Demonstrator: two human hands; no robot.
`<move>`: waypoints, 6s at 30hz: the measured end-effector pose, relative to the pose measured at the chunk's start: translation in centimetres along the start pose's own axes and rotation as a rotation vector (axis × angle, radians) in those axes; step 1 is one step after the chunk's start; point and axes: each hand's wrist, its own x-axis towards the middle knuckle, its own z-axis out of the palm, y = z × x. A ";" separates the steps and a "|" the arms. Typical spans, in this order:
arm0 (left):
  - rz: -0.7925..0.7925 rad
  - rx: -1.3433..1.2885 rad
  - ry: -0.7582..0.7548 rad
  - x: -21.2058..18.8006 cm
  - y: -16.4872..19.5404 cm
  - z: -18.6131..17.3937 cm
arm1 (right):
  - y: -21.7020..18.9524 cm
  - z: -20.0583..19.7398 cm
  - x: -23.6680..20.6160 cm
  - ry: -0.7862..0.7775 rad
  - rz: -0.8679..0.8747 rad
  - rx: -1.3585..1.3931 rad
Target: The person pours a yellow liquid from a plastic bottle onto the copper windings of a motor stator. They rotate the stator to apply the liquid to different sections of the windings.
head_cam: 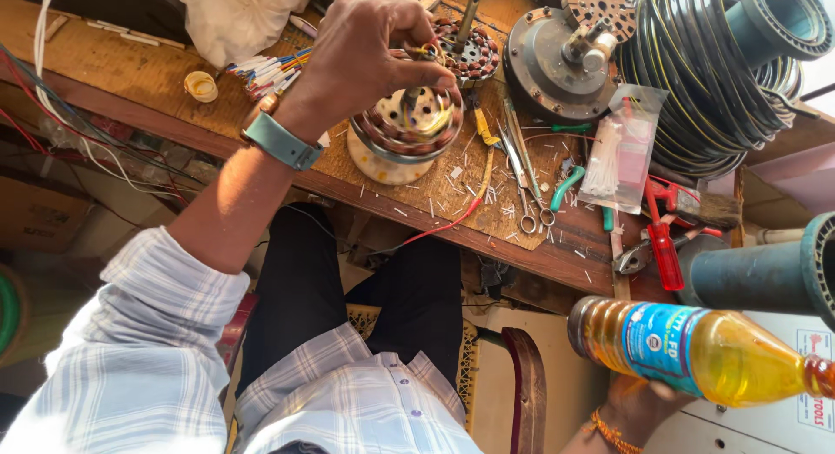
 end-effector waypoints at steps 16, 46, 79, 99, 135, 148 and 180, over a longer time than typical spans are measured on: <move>-0.541 -0.978 -0.105 -21.3 6.2 -2.4 | -7.1 20.2 16.0 -0.615 -0.174 -0.779; -0.854 -0.904 -0.078 -31.0 -2.1 2.5 | -5.1 52.8 21.9 -1.721 -0.482 -1.188; -0.922 -0.875 -0.132 -31.0 -2.3 3.7 | -3.1 52.7 25.2 -1.815 -0.102 -1.361; -0.944 -0.925 -0.090 -30.9 -2.6 3.6 | -3.1 53.5 25.7 -1.785 0.007 -1.490; -0.256 0.147 0.116 -6.7 4.8 -5.0 | 4.9 12.4 8.8 -0.515 0.143 -0.051; -0.277 0.373 0.125 -1.4 4.7 0.3 | -3.4 8.0 9.2 -0.415 0.158 -0.220; -0.174 -0.114 0.026 -6.4 2.7 -8.8 | -5.3 16.6 19.1 -0.630 -0.085 -0.905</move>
